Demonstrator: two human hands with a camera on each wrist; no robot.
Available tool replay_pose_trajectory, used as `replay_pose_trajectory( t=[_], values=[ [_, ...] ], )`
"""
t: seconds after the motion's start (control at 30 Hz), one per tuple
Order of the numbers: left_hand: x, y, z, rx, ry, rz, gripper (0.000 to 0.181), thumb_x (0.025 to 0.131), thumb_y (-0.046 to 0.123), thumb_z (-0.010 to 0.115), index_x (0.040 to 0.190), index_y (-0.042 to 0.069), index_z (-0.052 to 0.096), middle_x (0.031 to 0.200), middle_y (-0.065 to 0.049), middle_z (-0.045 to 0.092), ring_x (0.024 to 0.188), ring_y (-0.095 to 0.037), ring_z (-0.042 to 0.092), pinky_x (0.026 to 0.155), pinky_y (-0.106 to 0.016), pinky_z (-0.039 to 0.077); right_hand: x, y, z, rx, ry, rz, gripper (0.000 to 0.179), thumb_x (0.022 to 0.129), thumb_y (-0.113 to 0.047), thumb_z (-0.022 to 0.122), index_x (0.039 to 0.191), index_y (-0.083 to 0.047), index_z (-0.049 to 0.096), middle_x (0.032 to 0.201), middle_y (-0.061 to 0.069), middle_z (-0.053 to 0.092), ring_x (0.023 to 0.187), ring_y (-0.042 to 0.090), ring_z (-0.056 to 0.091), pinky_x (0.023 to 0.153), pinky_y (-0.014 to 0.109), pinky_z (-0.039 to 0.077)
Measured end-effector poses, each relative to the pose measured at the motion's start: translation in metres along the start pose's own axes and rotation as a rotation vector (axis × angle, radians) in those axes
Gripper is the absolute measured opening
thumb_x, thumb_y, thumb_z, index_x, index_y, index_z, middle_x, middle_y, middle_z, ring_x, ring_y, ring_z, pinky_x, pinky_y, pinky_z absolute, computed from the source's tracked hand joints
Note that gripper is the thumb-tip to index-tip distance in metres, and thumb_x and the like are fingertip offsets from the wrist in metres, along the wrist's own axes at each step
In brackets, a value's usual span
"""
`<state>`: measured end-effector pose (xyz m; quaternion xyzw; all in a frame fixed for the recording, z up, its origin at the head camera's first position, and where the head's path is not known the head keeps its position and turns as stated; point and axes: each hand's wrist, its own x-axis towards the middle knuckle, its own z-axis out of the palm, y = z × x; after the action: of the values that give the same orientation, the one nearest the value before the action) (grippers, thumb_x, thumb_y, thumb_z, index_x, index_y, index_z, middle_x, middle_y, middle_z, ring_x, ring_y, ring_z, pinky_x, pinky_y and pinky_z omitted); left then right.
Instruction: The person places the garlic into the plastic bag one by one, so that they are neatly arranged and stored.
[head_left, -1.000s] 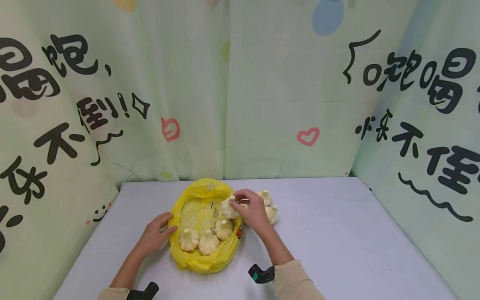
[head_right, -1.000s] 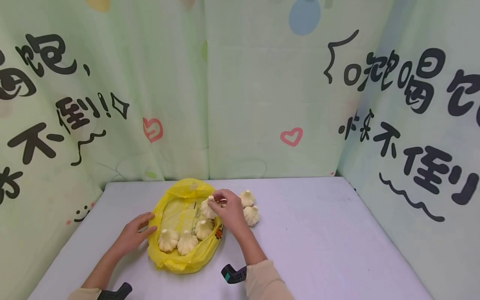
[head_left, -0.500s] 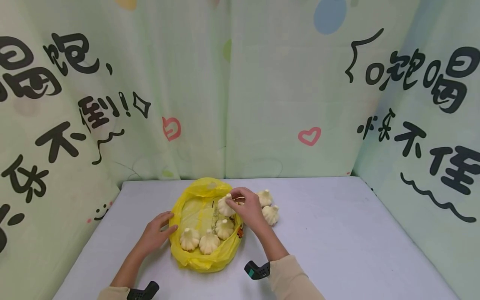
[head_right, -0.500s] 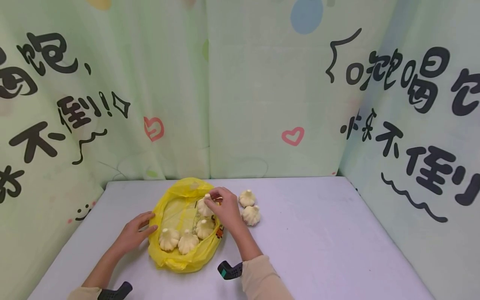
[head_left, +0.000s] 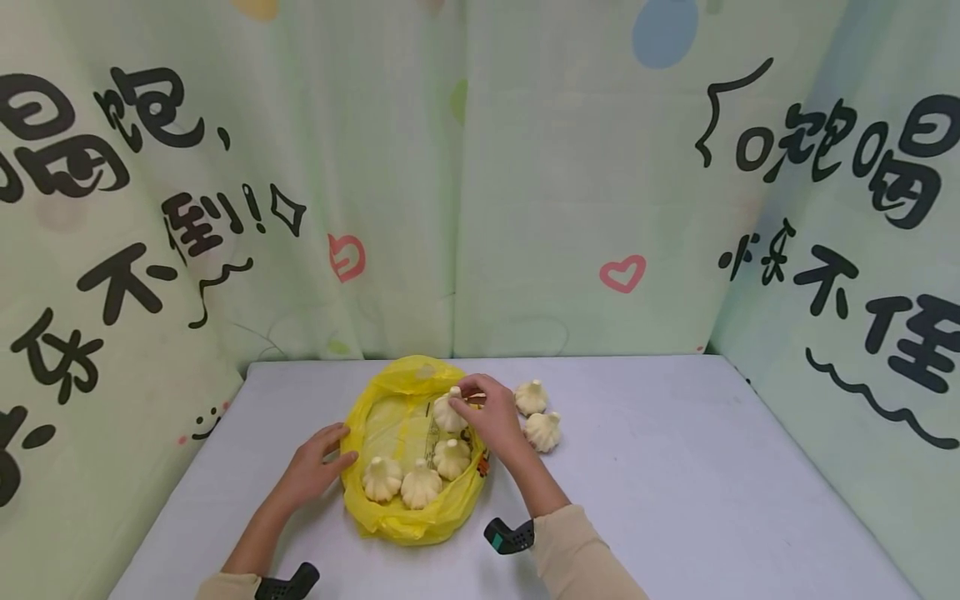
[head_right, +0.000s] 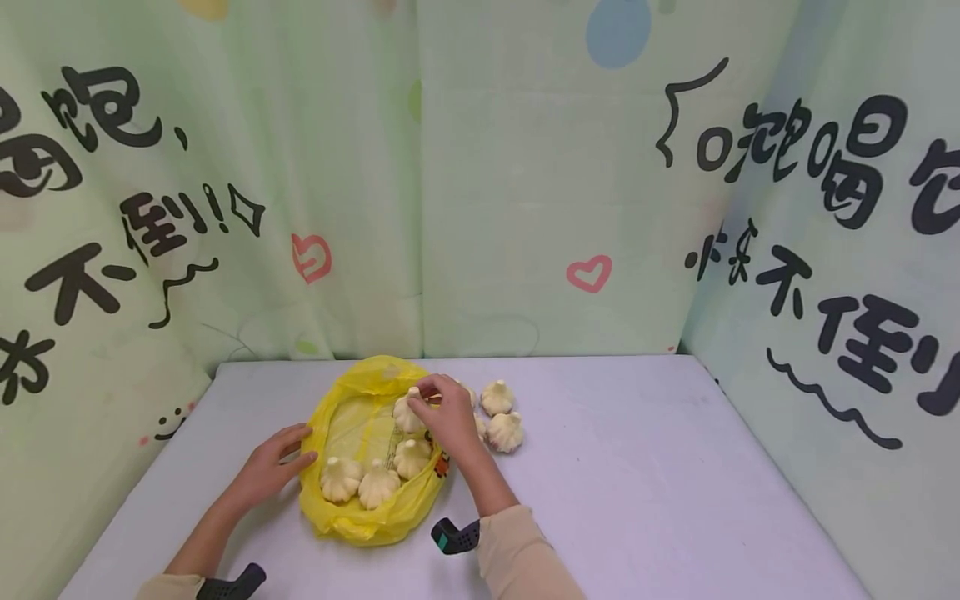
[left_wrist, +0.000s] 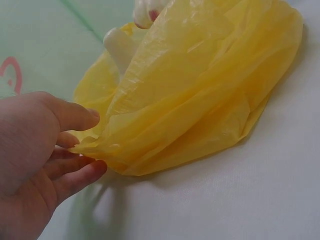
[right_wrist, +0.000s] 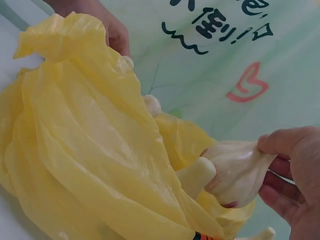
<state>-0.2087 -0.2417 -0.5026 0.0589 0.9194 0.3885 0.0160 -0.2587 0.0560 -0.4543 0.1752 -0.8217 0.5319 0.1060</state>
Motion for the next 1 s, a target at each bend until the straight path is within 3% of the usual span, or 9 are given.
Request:
replay_pose_trajectory(
  t=[0.5,1.0],
  values=[
    [-0.001,0.002,0.0,0.01,-0.016,-0.038,0.058,0.096,0.023,0.06,0.142,-0.006,0.041,0.151,-0.027,0.035,0.13,-0.043,0.048,0.105,-0.05,0.045,0.002,0.01,0.011,-0.019,-0.011,0.012,0.015,0.088,-0.016,0.071,0.101,-0.009,0.067,0.099,0.008,0.068,0.096,0.022,0.067,0.084,0.033,0.059],
    [-0.002,0.002,0.0,-0.024,-0.003,0.01,0.057,0.096,0.021,0.059,0.14,-0.011,0.041,0.149,-0.03,0.035,0.13,-0.045,0.047,0.106,-0.051,0.044,0.002,0.017,0.018,0.006,-0.027,0.058,0.014,0.089,-0.014,0.07,0.1,-0.007,0.066,0.099,0.011,0.067,0.097,0.025,0.065,0.086,0.038,0.058]
  ],
)
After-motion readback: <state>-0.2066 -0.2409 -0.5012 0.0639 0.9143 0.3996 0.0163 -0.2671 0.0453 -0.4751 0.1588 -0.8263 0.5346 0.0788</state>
